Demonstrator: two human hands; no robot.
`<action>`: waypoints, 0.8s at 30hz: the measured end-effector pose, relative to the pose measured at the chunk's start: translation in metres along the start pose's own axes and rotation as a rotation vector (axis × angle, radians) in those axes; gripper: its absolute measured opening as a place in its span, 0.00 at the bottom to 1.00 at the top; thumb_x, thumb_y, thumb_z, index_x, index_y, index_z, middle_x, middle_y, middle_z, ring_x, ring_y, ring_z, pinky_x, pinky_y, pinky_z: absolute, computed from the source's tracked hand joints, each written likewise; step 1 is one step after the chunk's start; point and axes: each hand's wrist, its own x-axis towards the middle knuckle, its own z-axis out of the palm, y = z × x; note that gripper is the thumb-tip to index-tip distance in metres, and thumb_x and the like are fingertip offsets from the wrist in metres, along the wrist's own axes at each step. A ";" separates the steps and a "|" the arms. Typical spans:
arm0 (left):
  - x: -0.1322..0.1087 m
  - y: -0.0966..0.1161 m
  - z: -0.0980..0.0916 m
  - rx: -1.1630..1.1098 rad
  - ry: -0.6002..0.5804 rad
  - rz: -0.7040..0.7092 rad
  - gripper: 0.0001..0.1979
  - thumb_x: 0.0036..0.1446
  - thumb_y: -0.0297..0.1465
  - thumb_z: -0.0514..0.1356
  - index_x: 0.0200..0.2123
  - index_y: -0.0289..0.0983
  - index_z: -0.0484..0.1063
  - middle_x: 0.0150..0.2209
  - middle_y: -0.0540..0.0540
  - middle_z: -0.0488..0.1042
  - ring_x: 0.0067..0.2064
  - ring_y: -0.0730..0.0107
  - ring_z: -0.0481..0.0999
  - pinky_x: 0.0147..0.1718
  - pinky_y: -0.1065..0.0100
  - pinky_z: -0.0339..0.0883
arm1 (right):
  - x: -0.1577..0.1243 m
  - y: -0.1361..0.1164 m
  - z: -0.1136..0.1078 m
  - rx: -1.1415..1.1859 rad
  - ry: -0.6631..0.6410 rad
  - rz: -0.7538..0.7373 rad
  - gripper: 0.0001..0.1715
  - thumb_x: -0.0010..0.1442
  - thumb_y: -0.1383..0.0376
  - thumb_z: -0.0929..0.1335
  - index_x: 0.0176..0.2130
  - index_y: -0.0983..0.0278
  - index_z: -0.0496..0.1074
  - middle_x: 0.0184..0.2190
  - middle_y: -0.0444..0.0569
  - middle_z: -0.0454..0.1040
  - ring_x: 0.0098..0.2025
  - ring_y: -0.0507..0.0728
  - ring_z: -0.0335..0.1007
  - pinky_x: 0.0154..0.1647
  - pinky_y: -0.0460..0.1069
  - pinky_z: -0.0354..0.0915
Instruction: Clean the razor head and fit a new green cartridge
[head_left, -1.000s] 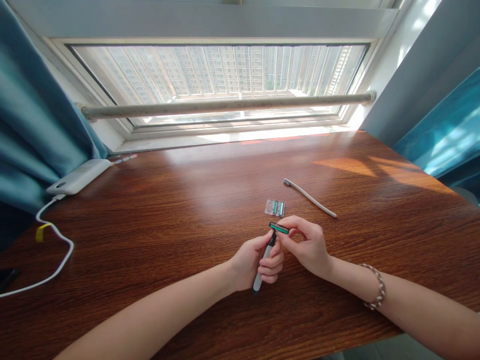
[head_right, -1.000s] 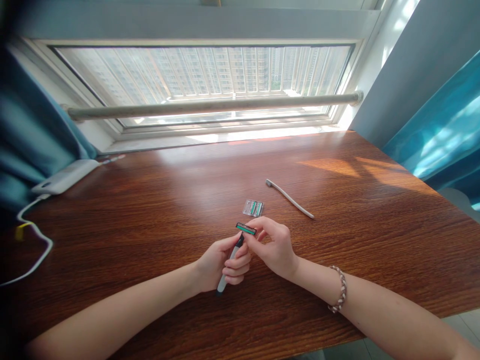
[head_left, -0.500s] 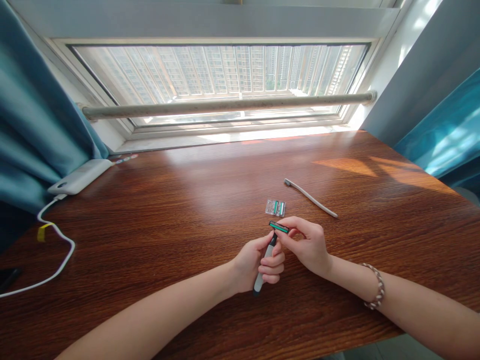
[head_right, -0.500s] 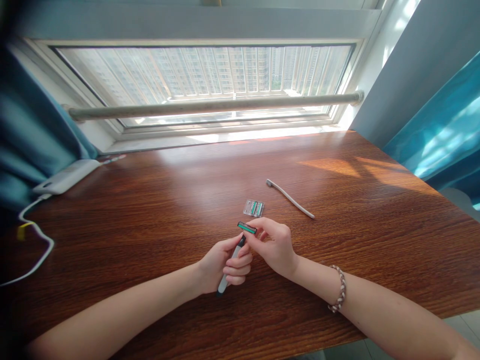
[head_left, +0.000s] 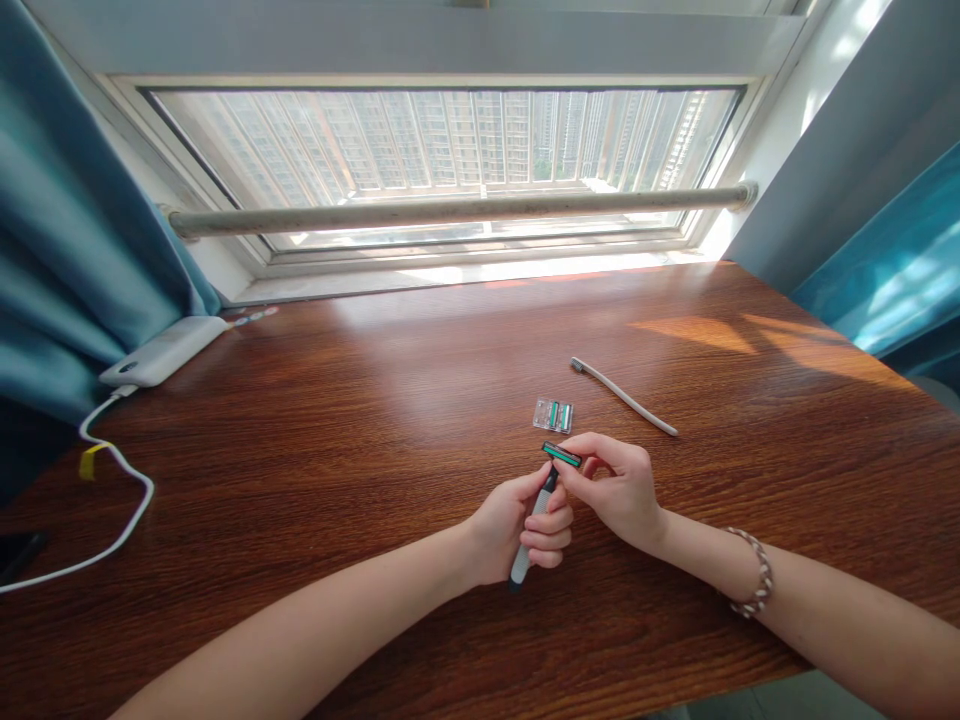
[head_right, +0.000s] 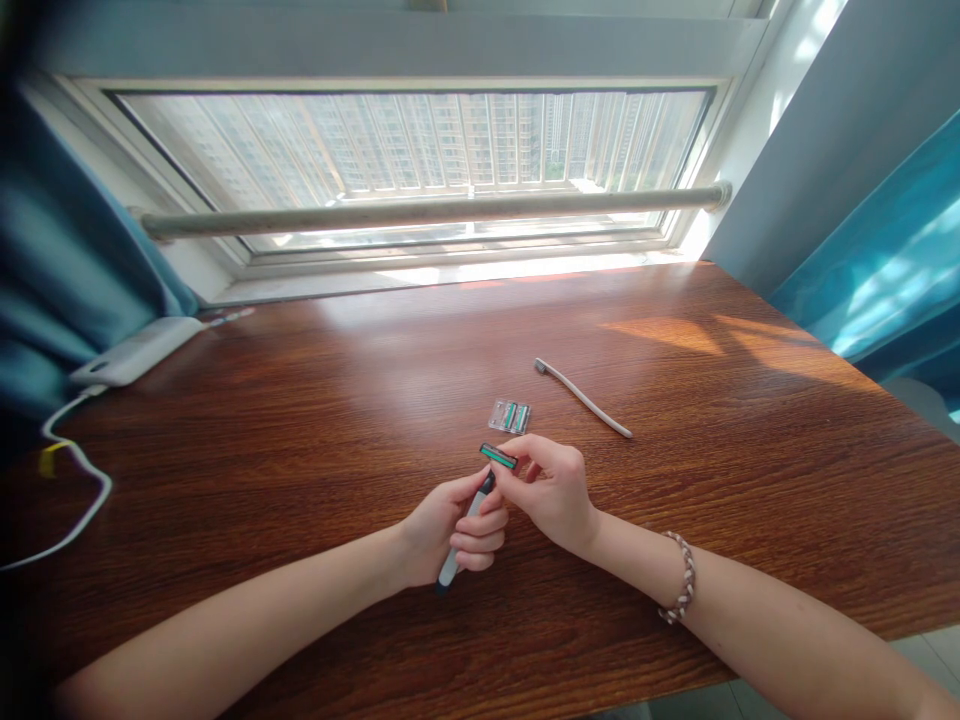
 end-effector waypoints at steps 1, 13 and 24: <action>0.000 0.000 0.000 0.000 0.001 -0.002 0.20 0.58 0.41 0.46 0.21 0.34 0.57 0.14 0.56 0.44 0.15 0.81 0.41 0.14 0.77 0.39 | 0.000 0.000 0.000 0.001 -0.003 0.001 0.04 0.51 0.68 0.67 0.31 0.63 0.72 0.25 0.45 0.74 0.22 0.49 0.67 0.21 0.44 0.64; 0.000 0.000 0.001 0.015 -0.013 0.000 0.21 0.59 0.41 0.43 0.21 0.34 0.57 0.14 0.55 0.44 0.15 0.81 0.41 0.14 0.77 0.40 | -0.001 -0.001 -0.001 -0.003 -0.011 -0.036 0.05 0.52 0.69 0.67 0.33 0.63 0.72 0.27 0.44 0.74 0.25 0.50 0.68 0.23 0.44 0.65; -0.001 -0.001 0.000 0.032 -0.024 0.005 0.21 0.59 0.42 0.43 0.21 0.34 0.58 0.14 0.55 0.44 0.15 0.81 0.41 0.14 0.77 0.40 | -0.002 -0.001 -0.002 -0.036 -0.013 -0.094 0.06 0.52 0.70 0.67 0.34 0.64 0.71 0.27 0.44 0.74 0.26 0.50 0.68 0.25 0.44 0.65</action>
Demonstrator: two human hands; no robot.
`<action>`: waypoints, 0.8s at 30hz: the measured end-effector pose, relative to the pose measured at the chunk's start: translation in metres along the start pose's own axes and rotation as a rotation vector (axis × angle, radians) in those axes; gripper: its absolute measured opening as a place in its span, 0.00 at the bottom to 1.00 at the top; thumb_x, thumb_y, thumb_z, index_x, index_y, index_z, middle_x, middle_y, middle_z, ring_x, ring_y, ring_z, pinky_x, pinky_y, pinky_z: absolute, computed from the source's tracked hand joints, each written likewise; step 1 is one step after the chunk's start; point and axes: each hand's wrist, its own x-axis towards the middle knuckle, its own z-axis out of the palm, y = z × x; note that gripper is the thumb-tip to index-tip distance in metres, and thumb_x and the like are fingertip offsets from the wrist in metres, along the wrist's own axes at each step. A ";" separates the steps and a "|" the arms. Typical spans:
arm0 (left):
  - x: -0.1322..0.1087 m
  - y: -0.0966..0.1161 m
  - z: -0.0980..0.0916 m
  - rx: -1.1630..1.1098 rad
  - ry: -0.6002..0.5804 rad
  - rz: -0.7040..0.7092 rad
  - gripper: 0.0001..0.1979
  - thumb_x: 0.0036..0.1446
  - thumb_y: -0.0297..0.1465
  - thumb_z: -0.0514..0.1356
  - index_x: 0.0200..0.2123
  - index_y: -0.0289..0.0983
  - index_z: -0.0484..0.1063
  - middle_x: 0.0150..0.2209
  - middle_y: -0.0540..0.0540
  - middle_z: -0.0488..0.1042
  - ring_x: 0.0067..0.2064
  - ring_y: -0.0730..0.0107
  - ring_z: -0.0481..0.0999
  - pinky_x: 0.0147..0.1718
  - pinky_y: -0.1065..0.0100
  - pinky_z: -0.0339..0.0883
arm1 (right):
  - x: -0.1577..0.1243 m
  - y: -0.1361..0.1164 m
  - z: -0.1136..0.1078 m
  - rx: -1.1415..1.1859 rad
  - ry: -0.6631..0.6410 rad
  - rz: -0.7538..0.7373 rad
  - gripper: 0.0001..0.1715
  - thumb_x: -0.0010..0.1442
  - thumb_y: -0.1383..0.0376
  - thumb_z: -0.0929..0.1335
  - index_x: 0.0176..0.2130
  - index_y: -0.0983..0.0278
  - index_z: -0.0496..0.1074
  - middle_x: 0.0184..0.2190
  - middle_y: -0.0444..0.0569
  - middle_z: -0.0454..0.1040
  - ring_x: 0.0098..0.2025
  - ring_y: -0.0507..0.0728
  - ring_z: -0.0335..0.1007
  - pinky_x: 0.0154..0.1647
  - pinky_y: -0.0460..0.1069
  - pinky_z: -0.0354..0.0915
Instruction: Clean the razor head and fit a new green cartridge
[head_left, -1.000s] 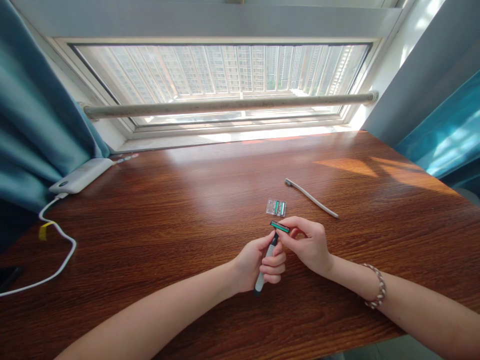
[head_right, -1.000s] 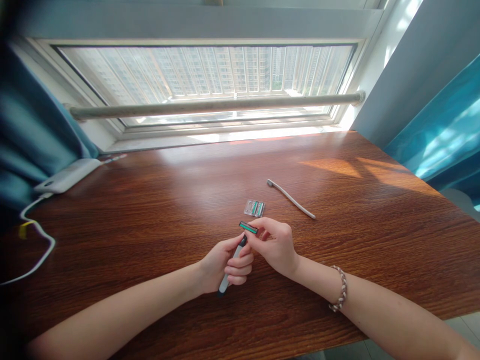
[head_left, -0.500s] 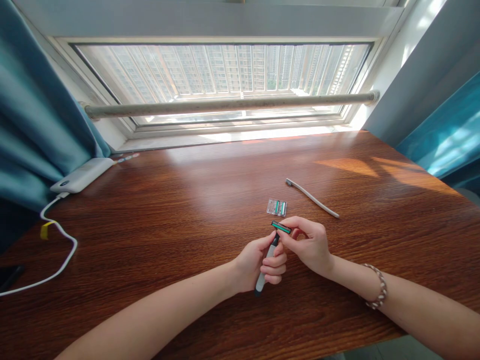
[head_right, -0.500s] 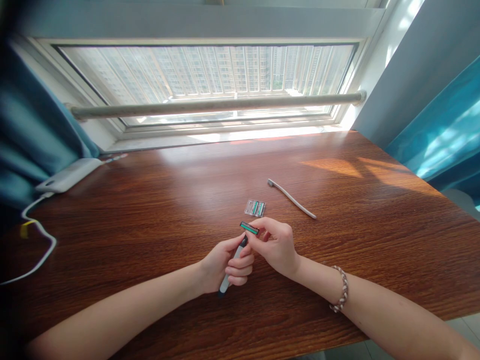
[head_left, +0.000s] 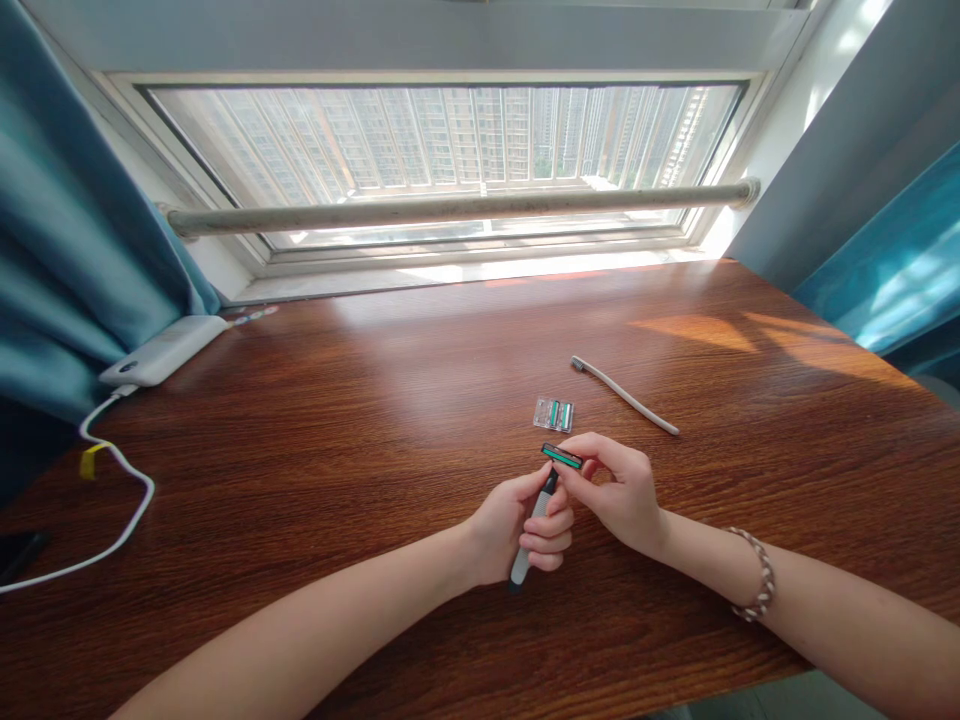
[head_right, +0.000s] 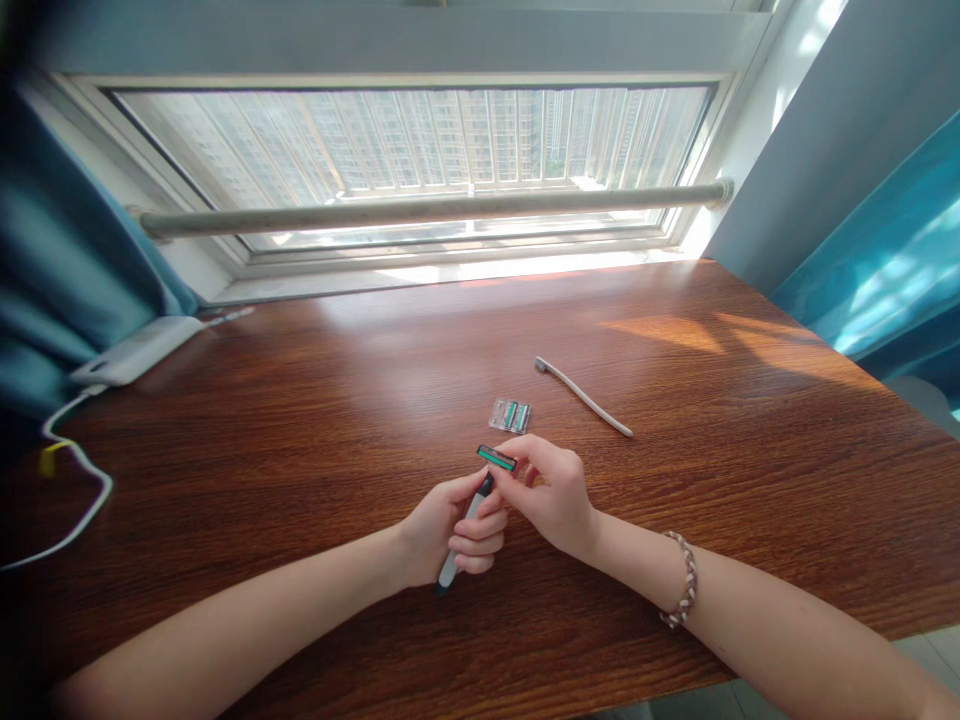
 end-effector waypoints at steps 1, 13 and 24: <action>0.000 0.000 0.000 0.002 0.000 0.001 0.21 0.59 0.42 0.42 0.21 0.34 0.58 0.14 0.55 0.44 0.15 0.81 0.41 0.14 0.77 0.40 | 0.000 0.000 0.000 -0.004 -0.001 -0.001 0.06 0.52 0.70 0.67 0.34 0.64 0.71 0.27 0.44 0.74 0.26 0.50 0.68 0.25 0.44 0.65; 0.000 0.000 0.000 0.019 0.000 -0.001 0.21 0.59 0.42 0.43 0.21 0.35 0.57 0.14 0.55 0.44 0.15 0.80 0.41 0.14 0.76 0.40 | 0.000 -0.002 -0.002 -0.016 -0.001 -0.020 0.06 0.52 0.70 0.67 0.33 0.64 0.71 0.26 0.44 0.74 0.25 0.49 0.68 0.25 0.43 0.65; 0.000 0.000 0.002 0.035 0.009 0.006 0.21 0.59 0.42 0.43 0.21 0.35 0.57 0.13 0.55 0.44 0.15 0.80 0.41 0.14 0.76 0.39 | 0.000 0.000 -0.003 -0.007 -0.024 -0.025 0.06 0.53 0.69 0.67 0.34 0.63 0.71 0.28 0.44 0.74 0.27 0.49 0.69 0.27 0.43 0.65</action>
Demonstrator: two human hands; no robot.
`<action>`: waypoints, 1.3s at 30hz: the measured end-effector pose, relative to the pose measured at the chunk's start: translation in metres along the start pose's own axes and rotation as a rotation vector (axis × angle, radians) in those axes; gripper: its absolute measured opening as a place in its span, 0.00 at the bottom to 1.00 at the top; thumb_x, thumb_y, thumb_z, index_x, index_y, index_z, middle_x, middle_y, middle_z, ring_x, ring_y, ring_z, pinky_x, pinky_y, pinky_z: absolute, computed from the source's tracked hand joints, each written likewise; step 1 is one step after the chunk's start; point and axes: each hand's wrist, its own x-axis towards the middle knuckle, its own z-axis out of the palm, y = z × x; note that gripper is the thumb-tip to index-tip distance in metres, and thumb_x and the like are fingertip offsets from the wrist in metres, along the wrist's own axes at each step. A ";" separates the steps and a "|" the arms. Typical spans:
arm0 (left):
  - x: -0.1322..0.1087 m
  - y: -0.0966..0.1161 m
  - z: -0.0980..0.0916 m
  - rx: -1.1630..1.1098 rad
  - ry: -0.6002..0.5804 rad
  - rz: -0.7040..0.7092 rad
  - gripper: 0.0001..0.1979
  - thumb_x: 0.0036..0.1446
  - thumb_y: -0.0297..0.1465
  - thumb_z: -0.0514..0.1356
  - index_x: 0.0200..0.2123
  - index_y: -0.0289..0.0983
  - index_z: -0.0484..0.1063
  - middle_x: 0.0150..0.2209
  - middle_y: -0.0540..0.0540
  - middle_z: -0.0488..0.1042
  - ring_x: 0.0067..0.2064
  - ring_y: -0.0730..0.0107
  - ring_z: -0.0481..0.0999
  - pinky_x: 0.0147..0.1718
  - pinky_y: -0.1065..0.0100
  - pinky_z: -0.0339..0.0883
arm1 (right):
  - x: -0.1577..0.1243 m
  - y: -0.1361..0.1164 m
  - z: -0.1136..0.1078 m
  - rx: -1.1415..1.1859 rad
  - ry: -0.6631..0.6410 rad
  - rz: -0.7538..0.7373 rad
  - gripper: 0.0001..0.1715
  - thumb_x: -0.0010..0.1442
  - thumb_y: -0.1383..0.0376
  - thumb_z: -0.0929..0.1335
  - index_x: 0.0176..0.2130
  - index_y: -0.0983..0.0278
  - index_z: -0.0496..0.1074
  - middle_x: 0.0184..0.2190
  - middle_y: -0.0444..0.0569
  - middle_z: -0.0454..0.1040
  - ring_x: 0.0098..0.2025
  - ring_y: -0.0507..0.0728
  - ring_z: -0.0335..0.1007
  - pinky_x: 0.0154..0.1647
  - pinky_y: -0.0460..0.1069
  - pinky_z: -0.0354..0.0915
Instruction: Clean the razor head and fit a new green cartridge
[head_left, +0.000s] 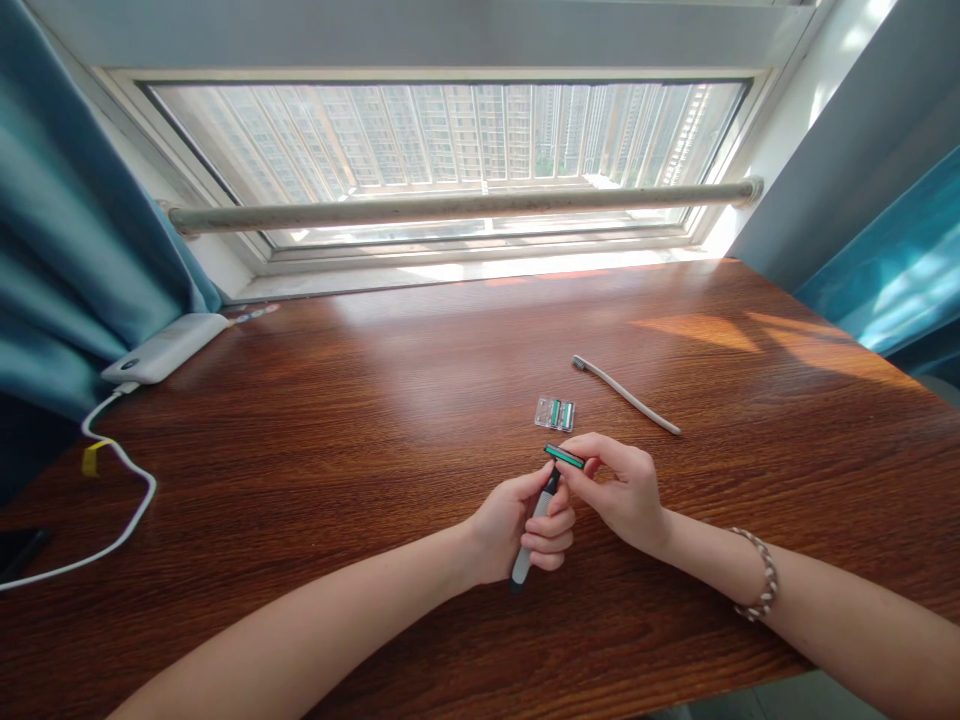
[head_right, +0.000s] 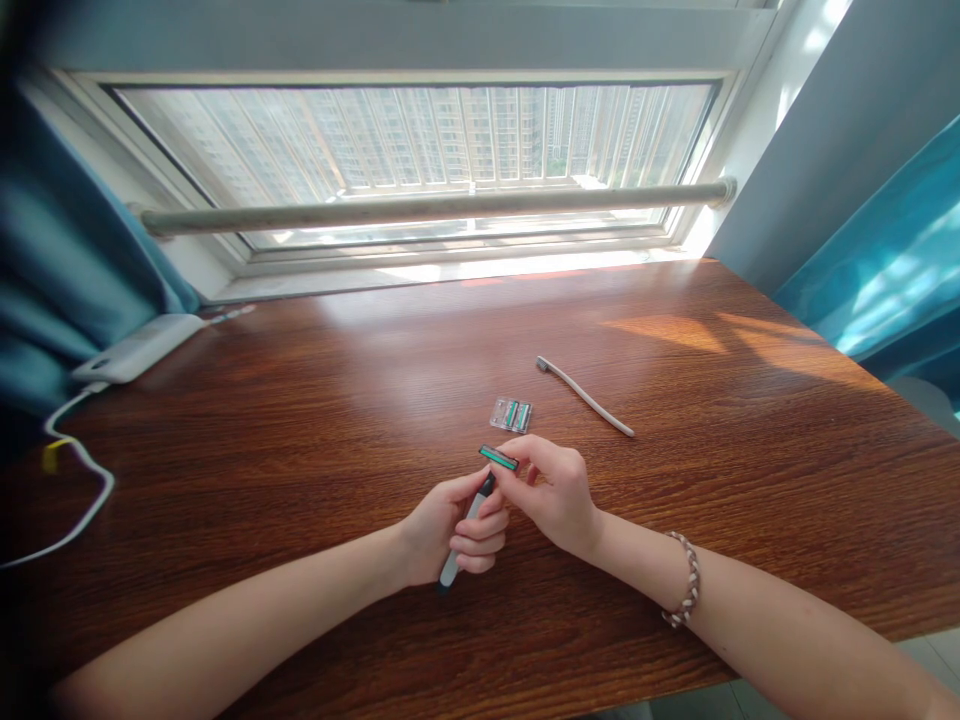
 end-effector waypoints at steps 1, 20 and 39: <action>0.000 0.000 0.000 0.007 0.005 0.004 0.20 0.59 0.42 0.43 0.21 0.35 0.57 0.13 0.55 0.45 0.15 0.80 0.41 0.14 0.77 0.39 | 0.000 0.000 0.000 0.003 -0.005 0.005 0.06 0.53 0.69 0.67 0.34 0.63 0.72 0.28 0.44 0.74 0.27 0.49 0.69 0.27 0.43 0.65; -0.011 0.006 0.013 1.253 0.648 0.696 0.15 0.59 0.38 0.47 0.24 0.36 0.59 0.20 0.54 0.55 0.24 0.77 0.53 0.25 0.72 0.48 | 0.013 0.003 -0.005 0.613 -0.150 0.251 0.22 0.49 0.63 0.71 0.45 0.59 0.67 0.44 0.48 0.69 0.40 0.54 0.67 0.39 0.49 0.67; -0.010 0.007 0.017 0.842 0.423 0.537 0.16 0.57 0.41 0.49 0.24 0.35 0.59 0.17 0.54 0.55 0.20 0.78 0.51 0.20 0.72 0.44 | 0.020 0.004 -0.013 0.614 -0.242 0.170 0.23 0.46 0.63 0.73 0.44 0.61 0.70 0.41 0.50 0.72 0.45 0.57 0.66 0.46 0.52 0.61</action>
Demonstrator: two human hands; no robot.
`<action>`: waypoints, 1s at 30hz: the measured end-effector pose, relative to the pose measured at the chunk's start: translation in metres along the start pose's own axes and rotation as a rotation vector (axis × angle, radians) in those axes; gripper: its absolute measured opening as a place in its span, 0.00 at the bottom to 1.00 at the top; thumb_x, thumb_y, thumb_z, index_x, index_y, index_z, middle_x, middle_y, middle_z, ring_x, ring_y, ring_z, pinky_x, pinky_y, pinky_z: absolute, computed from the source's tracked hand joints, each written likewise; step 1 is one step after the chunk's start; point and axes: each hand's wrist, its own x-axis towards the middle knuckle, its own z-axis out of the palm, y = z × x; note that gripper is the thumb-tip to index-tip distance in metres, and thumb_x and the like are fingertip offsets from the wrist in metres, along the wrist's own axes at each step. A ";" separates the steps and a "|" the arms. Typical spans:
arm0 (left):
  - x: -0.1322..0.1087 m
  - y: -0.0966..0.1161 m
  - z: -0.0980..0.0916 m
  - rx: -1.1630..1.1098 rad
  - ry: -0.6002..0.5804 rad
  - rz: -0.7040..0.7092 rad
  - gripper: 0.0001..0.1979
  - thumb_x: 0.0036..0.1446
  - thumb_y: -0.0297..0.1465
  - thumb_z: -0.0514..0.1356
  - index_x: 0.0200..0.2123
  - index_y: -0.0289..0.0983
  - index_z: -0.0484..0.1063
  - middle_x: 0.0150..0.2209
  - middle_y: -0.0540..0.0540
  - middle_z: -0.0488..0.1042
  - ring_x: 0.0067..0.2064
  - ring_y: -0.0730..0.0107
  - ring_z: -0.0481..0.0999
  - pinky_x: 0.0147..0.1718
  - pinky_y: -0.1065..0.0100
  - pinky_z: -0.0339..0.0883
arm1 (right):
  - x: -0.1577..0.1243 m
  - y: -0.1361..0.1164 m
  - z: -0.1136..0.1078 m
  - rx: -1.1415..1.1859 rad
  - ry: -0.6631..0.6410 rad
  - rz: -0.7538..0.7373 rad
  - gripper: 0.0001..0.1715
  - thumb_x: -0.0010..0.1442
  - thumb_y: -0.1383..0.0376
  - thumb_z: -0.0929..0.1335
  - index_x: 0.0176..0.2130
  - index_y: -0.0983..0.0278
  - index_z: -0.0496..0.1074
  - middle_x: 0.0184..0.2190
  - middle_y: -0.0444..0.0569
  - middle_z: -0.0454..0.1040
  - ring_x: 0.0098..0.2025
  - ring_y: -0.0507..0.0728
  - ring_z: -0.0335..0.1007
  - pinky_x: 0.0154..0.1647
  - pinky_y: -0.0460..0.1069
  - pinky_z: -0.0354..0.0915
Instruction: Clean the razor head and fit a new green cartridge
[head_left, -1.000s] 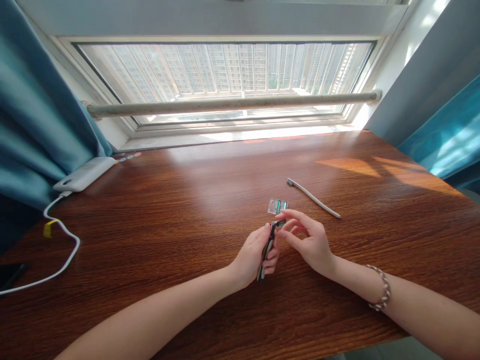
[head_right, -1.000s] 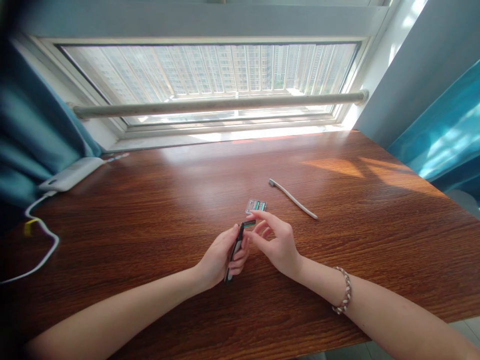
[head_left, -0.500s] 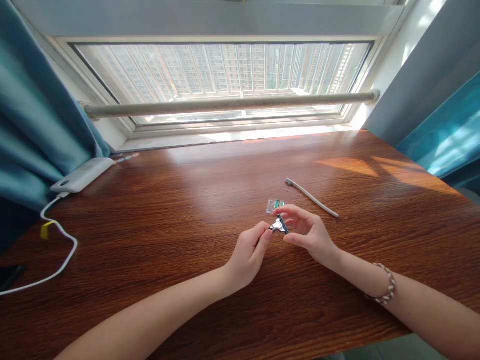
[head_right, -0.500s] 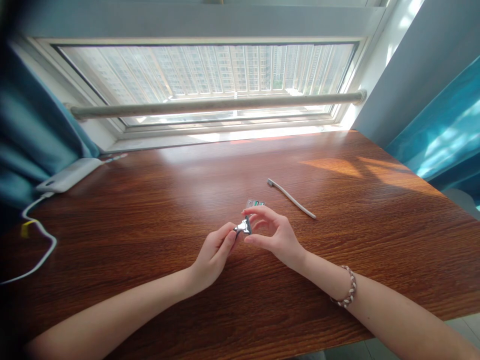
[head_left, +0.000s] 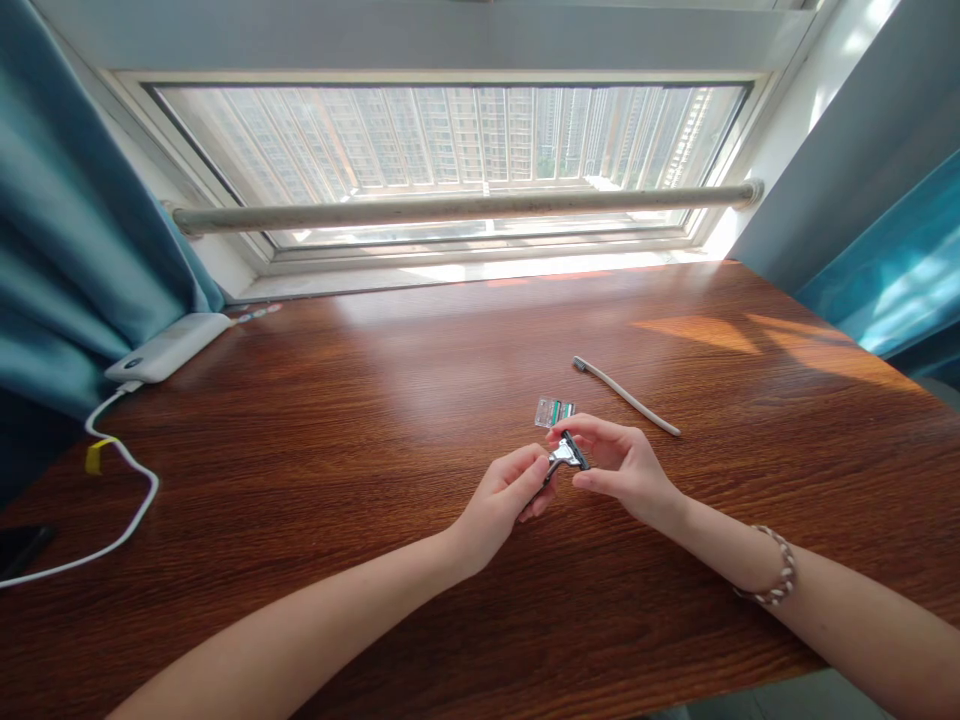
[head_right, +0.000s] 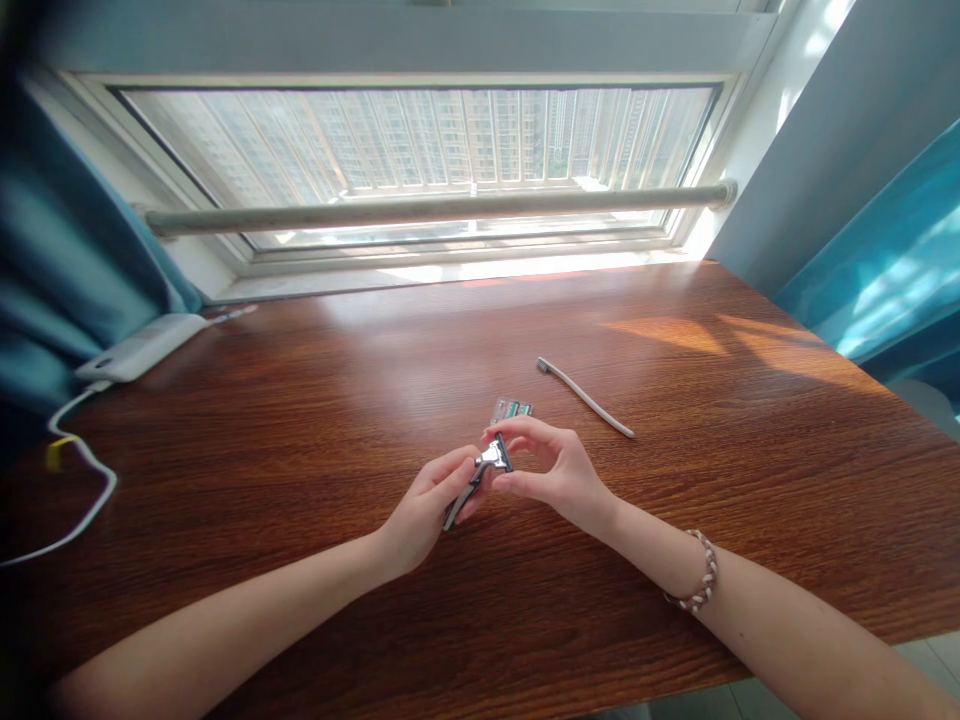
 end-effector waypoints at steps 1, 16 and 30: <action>0.000 0.000 0.000 -0.030 -0.003 -0.019 0.16 0.56 0.41 0.50 0.24 0.35 0.59 0.17 0.54 0.55 0.20 0.78 0.51 0.20 0.72 0.43 | 0.000 0.000 0.000 0.007 -0.005 0.005 0.24 0.46 0.63 0.73 0.44 0.61 0.70 0.41 0.50 0.72 0.44 0.57 0.66 0.46 0.52 0.61; -0.001 -0.003 0.000 -0.256 -0.039 -0.121 0.17 0.54 0.44 0.51 0.24 0.35 0.59 0.15 0.55 0.52 0.18 0.80 0.48 0.18 0.73 0.41 | -0.001 -0.002 0.001 0.133 -0.046 0.060 0.23 0.45 0.61 0.73 0.43 0.62 0.70 0.40 0.50 0.72 0.42 0.57 0.67 0.47 0.53 0.62; 0.000 0.001 -0.003 -0.305 0.056 -0.108 0.20 0.54 0.46 0.49 0.21 0.35 0.57 0.14 0.56 0.51 0.16 0.82 0.46 0.15 0.74 0.40 | 0.000 -0.001 0.002 -0.131 0.029 -0.045 0.22 0.48 0.63 0.71 0.44 0.61 0.67 0.39 0.49 0.70 0.43 0.56 0.67 0.45 0.52 0.64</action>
